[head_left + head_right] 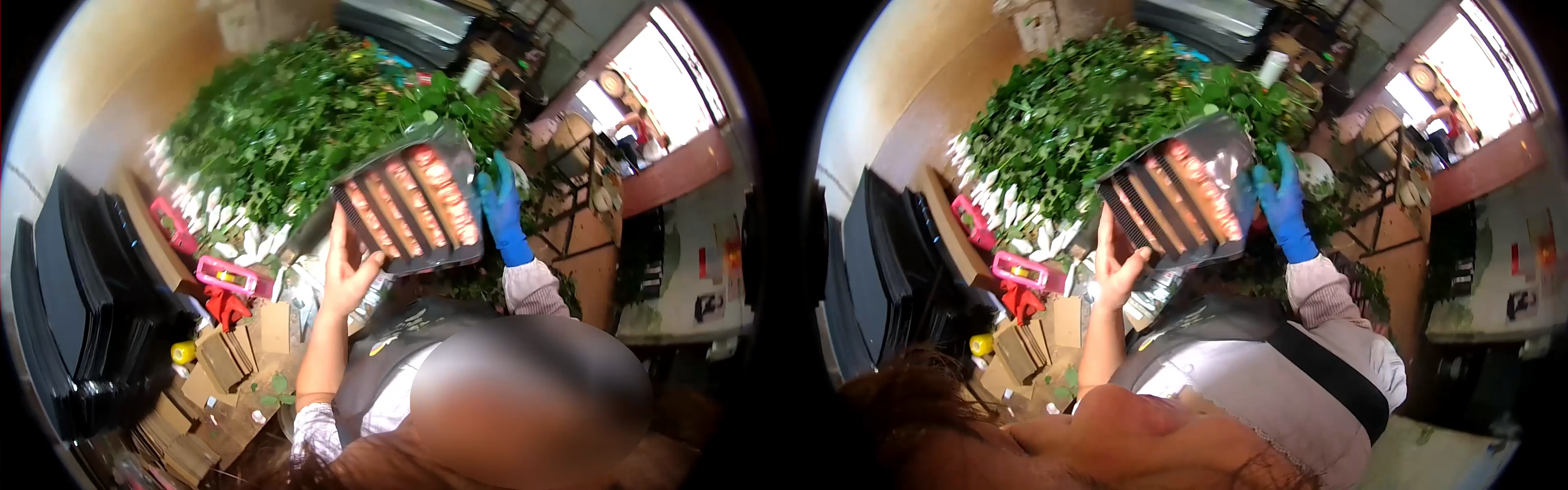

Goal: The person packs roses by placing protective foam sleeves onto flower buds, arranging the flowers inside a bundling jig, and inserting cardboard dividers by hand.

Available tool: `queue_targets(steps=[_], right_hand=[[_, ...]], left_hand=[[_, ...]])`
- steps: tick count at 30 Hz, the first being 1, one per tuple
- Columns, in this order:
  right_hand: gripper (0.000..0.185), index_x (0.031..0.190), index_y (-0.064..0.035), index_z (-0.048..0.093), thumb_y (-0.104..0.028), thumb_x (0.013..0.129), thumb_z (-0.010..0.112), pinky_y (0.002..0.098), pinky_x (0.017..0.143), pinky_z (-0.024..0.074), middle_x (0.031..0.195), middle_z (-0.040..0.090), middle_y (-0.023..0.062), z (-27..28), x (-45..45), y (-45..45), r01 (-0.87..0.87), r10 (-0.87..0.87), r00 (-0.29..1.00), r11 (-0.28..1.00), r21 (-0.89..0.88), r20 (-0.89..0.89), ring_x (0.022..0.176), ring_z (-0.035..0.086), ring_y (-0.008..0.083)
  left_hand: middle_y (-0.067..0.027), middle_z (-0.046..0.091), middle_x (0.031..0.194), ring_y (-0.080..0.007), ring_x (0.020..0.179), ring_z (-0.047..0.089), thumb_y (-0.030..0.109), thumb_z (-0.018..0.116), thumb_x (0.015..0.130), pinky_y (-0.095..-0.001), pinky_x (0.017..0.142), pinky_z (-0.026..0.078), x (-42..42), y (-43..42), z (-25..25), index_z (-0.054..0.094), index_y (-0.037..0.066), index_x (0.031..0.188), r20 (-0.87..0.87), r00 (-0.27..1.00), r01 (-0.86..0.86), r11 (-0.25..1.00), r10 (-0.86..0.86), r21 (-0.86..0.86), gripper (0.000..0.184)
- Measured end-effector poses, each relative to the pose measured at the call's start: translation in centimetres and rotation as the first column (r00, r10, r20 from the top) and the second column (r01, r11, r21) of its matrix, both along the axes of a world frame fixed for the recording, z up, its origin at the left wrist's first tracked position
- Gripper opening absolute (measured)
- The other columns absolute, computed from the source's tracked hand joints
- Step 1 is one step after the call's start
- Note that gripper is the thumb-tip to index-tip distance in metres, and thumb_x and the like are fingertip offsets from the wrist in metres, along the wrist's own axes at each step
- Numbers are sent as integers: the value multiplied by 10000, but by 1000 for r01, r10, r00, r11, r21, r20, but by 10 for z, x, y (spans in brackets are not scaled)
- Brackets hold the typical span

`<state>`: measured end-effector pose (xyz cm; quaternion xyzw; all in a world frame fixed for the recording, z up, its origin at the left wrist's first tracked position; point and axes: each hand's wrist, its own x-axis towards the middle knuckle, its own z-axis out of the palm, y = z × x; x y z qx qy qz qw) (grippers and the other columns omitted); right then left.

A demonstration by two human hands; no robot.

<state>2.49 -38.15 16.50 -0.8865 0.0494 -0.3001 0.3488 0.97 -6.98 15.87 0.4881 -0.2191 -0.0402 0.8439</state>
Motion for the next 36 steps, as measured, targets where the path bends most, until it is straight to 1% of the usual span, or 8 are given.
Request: queue_targets(steps=[1, 2, 4, 13, 17, 22, 26, 36], right_hand=[[592, 1476, -23, 388, -370, 1017, 525, 429, 1109, 397, 1471, 469, 177, 3, -19, -8, -135, 233, 971, 716, 685, -52, 1321, 490, 297], [598, 1491, -22, 367, -379, 1029, 499, 425, 1126, 380, 1499, 445, 170, 4, -42, -13, -128, 416, 903, 22, 992, 107, 1347, 467, 294], [600, 1502, -24, 341, -383, 1038, 470, 413, 1123, 378, 1523, 401, 149, -17, -92, -28, -398, 376, 828, -128, 908, 416, 1350, 454, 292], [539, 1370, -14, 448, -417, 1017, 502, 381, 1013, 409, 1316, 477, 111, -33, -268, -127, -360, 41, 932, 229, 904, 361, 1181, 478, 235], [521, 1312, -9, 496, -432, 1008, 516, 367, 963, 422, 1224, 511, 95, -46, -333, -175, -210, -108, 952, 448, 869, 285, 1106, 489, 210], [509, 1239, -3, 556, -450, 996, 534, 349, 902, 439, 1108, 553, 74, -68, -427, -207, 74, -353, 919, 595, 800, 178, 1012, 502, 179], [508, 1181, 1, 604, -465, 987, 548, 335, 853, 453, 1016, 586, 57, -90, -515, -223, 339, -553, 832, 578, 742, 51, 937, 513, 154], [551, 1049, 3, 678, -533, 945, 605, 345, 725, 469, 863, 642, 20, -237, -674, -443, 851, -790, 417, 165, 499, -450, 781, 541, 149]], left_hand=[[-157, 308, 1572, -259, 1411, 390, -31, 619, 833, -393, 1153, 318, -9, -19, 20, 68, 42, 1591, 45, 998, 41, 999, -40, -24, 939], [-178, 383, 1529, -271, 1359, 465, -30, 617, 829, -386, 1117, 375, -17, -35, 31, 61, 35, 1588, 170, 985, -13, 993, -7, 120, 943], [-203, 341, 1547, -278, 1401, 403, -33, 601, 828, -396, 1144, 323, -40, -63, 49, 82, 16, 1583, 226, 968, 48, 962, -112, 270, 918], [-305, 511, 1334, -432, 1159, 584, -3, 605, 734, -404, 953, 486, -173, -197, 22, 162, -94, 1531, 666, 708, -193, 843, -235, 502, 917], [-223, 371, 1454, -308, 1267, 488, -125, 461, 819, -398, 1048, 405, -235, -221, -16, -38, 10, 1562, 542, 710, 265, 884, -449, 385, 904], [-208, 359, 1443, -291, 1300, 421, -103, 568, 872, -430, 1092, 340, -279, -256, -85, 51, 100, 1517, 458, 695, 388, 826, -554, 410, 851], [-205, 590, 1233, -249, 1125, 617, -24, 638, 890, -350, 970, 480, -293, -292, -99, 404, -32, 1374, 102, 644, 467, 496, -758, 732, 538], [-164, 664, 1222, -186, 948, 696, -29, 607, 918, -303, 852, 548, -320, -323, -105, 451, 33, 1428, 58, 536, 468, 353, -842, 810, 537]])
